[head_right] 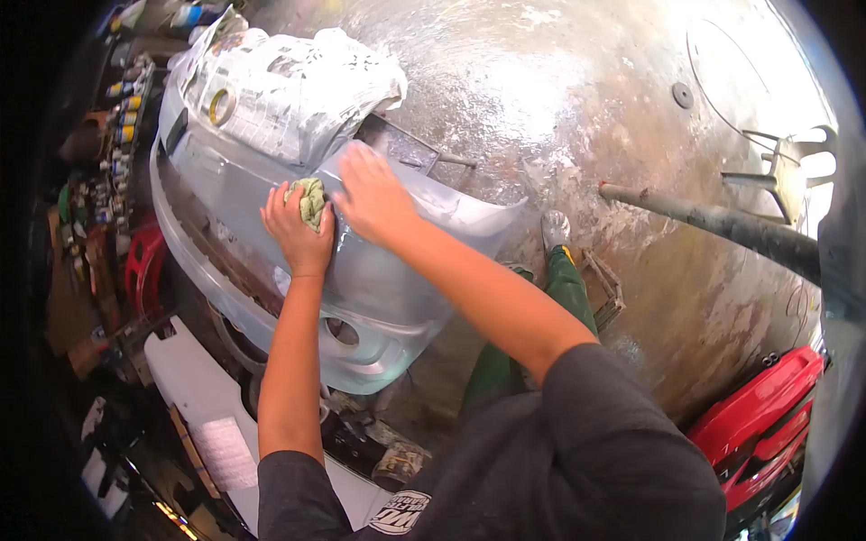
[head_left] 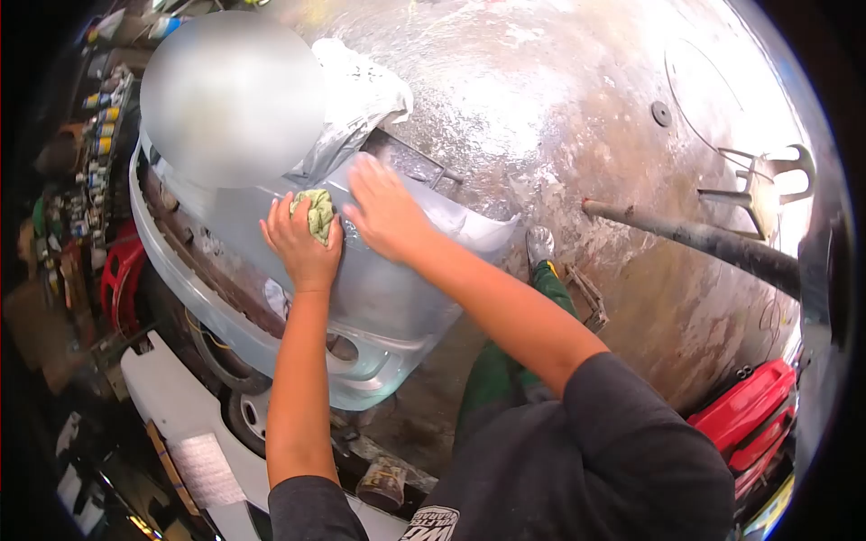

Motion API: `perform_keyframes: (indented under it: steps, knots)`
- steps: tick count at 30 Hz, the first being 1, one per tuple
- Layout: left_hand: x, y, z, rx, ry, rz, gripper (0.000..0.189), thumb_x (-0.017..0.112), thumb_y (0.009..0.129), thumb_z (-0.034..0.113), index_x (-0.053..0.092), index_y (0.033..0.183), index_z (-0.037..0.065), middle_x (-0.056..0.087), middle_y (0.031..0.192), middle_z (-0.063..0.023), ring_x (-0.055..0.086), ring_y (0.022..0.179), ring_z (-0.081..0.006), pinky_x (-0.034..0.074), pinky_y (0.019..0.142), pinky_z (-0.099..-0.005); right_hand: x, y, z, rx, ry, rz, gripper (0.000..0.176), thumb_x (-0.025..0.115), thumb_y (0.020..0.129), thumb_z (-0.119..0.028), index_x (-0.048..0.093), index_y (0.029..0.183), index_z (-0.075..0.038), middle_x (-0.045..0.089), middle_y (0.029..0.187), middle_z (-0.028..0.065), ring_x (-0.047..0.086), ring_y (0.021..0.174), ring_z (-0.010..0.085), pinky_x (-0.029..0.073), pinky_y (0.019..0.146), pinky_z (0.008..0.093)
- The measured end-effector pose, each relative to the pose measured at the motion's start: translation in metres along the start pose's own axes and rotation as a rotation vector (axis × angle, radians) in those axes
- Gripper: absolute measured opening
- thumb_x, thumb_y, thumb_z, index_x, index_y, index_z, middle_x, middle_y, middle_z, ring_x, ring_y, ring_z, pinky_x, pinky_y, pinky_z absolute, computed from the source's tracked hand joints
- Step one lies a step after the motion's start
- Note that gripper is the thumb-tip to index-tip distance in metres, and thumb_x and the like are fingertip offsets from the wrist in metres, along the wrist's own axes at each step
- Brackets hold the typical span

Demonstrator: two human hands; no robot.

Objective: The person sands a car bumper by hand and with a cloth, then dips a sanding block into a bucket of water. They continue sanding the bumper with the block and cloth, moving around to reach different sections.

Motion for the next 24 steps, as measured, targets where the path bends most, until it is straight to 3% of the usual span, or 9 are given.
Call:
perform_keyframes:
  steps: [3,6,10,13,17,20,24]
  knots:
    - [-0.003,-0.003,0.0,0.01,0.018,0.006,0.061,0.078,0.089,0.038,0.053,0.139,0.013,0.05,0.15,-0.0152,0.041,0.145,-0.0414,0.023,0.122,-0.0649,-0.029,-0.09,0.03,0.116,-0.02,-0.063,0.068,0.061,0.102,-0.033,0.042,0.153,0.007,0.039,0.161,0.0306,0.032,0.155,0.045,0.024,0.127,0.056]
    - [-0.002,-0.001,0.002,0.016,0.028,0.025,0.061,0.079,0.089,0.04,0.054,0.138,0.013,0.051,0.148,-0.0148,0.042,0.144,-0.0413,0.024,0.122,-0.0645,-0.025,-0.104,0.041,0.238,-0.062,0.033,0.067,0.058,0.103,-0.036,0.044,0.152,0.008,0.04,0.161,0.0306,0.032,0.155,0.0431,0.022,0.128,0.055]
    - [0.003,-0.002,-0.001,0.036,0.033,0.045,0.06,0.079,0.089,0.039,0.054,0.138,0.013,0.051,0.148,-0.0149,0.043,0.143,-0.0411,0.025,0.121,-0.064,0.006,0.02,-0.004,0.127,-0.014,0.054,0.061,0.055,0.103,-0.039,0.053,0.144,0.007,0.046,0.158,0.0288,0.033,0.155,0.0396,0.022,0.128,0.0541]
    - [0.0,0.0,0.001,0.058,0.007,0.047,0.059,0.079,0.09,0.039,0.054,0.138,0.013,0.05,0.148,-0.0148,0.042,0.144,-0.0407,0.026,0.121,-0.0639,-0.001,0.005,0.002,0.067,0.028,-0.006,0.06,0.055,0.103,-0.038,0.053,0.144,0.006,0.045,0.159,0.0254,0.033,0.156,0.0364,0.022,0.127,0.0541]
    - [0.003,-0.003,0.002,0.044,0.03,0.052,0.06,0.078,0.091,0.04,0.054,0.139,0.013,0.05,0.149,-0.0134,0.042,0.145,-0.0398,0.026,0.121,-0.0638,-0.037,-0.12,0.072,0.334,-0.058,-0.062,0.059,0.052,0.106,-0.036,0.05,0.147,0.006,0.042,0.162,0.0239,0.032,0.156,0.0356,0.023,0.127,0.0548]
    - [0.006,-0.009,-0.003,0.037,0.041,0.054,0.061,0.078,0.09,0.044,0.055,0.138,0.014,0.049,0.15,-0.0113,0.041,0.146,-0.0384,0.024,0.123,-0.064,-0.028,-0.103,0.071,0.365,-0.011,0.015,0.059,0.05,0.107,-0.035,0.048,0.148,0.007,0.042,0.162,0.0254,0.031,0.156,0.0374,0.024,0.127,0.0555]
    - [0.005,-0.005,-0.002,0.057,0.059,0.063,0.061,0.078,0.09,0.044,0.055,0.139,0.014,0.049,0.15,-0.0112,0.041,0.146,-0.0382,0.025,0.123,-0.0634,-0.004,-0.007,0.026,0.209,-0.002,0.003,0.058,0.051,0.107,-0.033,0.05,0.147,0.008,0.047,0.158,0.028,0.039,0.152,0.04,0.027,0.127,0.0519]
Point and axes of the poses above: each hand's wrist, its own y-axis towards the middle knuckle, its own x-axis out of the palm, z = x × y, the point moved 9 cm from there along y, towards the middle knuckle
